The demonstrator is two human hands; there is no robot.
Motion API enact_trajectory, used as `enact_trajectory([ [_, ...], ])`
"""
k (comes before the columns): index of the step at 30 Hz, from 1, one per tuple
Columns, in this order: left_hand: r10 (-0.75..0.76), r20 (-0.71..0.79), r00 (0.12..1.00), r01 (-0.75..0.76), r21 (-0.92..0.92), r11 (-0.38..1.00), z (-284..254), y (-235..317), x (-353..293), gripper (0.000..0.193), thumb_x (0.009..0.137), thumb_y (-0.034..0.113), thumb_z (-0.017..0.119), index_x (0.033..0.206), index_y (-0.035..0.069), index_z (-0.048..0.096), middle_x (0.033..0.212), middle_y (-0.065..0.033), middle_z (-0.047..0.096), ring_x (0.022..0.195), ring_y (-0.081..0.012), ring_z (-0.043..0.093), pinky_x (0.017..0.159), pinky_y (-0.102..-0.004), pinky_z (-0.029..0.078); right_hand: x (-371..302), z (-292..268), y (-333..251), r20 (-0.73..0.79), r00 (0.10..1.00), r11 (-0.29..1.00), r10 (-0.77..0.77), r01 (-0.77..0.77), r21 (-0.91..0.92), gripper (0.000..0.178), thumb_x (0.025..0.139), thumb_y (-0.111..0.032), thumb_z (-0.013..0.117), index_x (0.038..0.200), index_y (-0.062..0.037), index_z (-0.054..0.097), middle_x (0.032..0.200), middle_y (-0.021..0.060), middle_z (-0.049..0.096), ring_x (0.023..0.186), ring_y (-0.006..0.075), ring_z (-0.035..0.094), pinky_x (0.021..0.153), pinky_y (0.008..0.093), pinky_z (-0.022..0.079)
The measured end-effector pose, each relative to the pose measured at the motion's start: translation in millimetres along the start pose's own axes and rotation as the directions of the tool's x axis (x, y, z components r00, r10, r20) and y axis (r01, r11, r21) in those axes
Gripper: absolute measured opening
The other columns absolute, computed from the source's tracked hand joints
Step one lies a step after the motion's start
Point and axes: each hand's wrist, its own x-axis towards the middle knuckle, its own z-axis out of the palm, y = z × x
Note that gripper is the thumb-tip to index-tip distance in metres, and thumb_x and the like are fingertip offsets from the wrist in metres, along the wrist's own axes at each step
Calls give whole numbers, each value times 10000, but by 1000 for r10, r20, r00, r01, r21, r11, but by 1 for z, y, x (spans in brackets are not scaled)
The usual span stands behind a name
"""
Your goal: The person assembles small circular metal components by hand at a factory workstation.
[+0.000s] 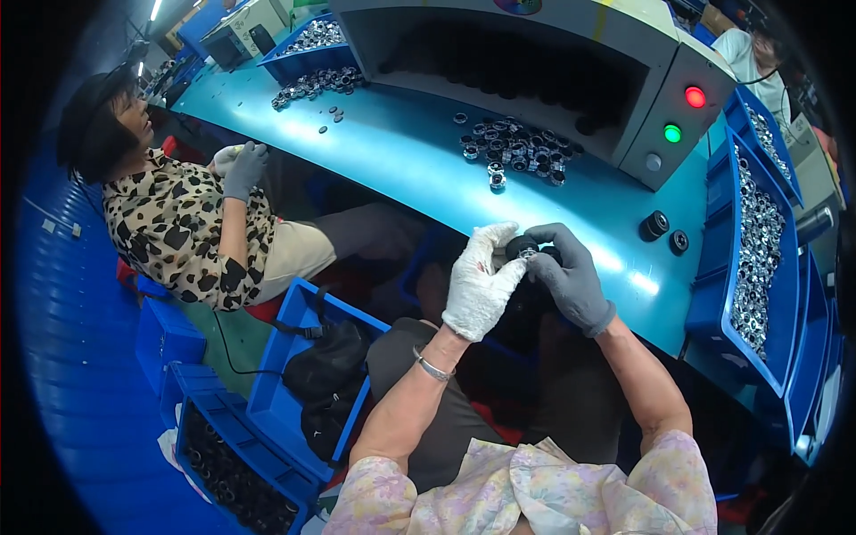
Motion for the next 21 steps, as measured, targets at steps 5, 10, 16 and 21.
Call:
enact_trajectory([
  [5, -28, -20, 999, 27, -86, 996, 9, 4, -3, 403, 868, -33, 635, 1241, -22, 484, 1122, -96, 562, 949, -123, 583, 835, -254, 505, -1, -2, -1, -3, 975, 966, -222, 219, -135, 236, 860, -39, 617, 1084, -4, 552, 957, 110, 600, 758, 177, 576, 696, 301, 476],
  [10, -46, -1, 999, 46, 136, 990, 8, 0, -8, 308, 917, 57, 613, 1212, 11, 536, 1118, -64, 561, 953, -120, 576, 848, -256, 480, -3, 0, -15, 9, 919, 846, -394, 367, -386, 246, 839, -41, 632, 1062, -5, 535, 906, 160, 571, 779, 295, 592, 698, 352, 477],
  [16, 200, -15, 980, -171, 459, 872, 19, 12, -12, 257, 959, 102, 527, 1198, 7, 519, 1010, -114, 541, 895, -210, 577, 821, -302, 465, -1, 1, -20, 30, 903, 825, -429, 405, -395, 243, 843, -36, 611, 1069, -1, 528, 909, 174, 575, 776, 322, 594, 688, 373, 476],
  [21, 330, -31, 943, -277, 476, 835, 24, 13, -12, 258, 959, 65, 505, 1201, -24, 502, 972, -123, 519, 843, -220, 555, 771, -305, 464, 0, 7, -19, -10, 889, 845, -457, 431, -317, 234, 824, -13, 605, 1047, -11, 536, 880, 168, 575, 730, 317, 588, 661, 361, 476],
])
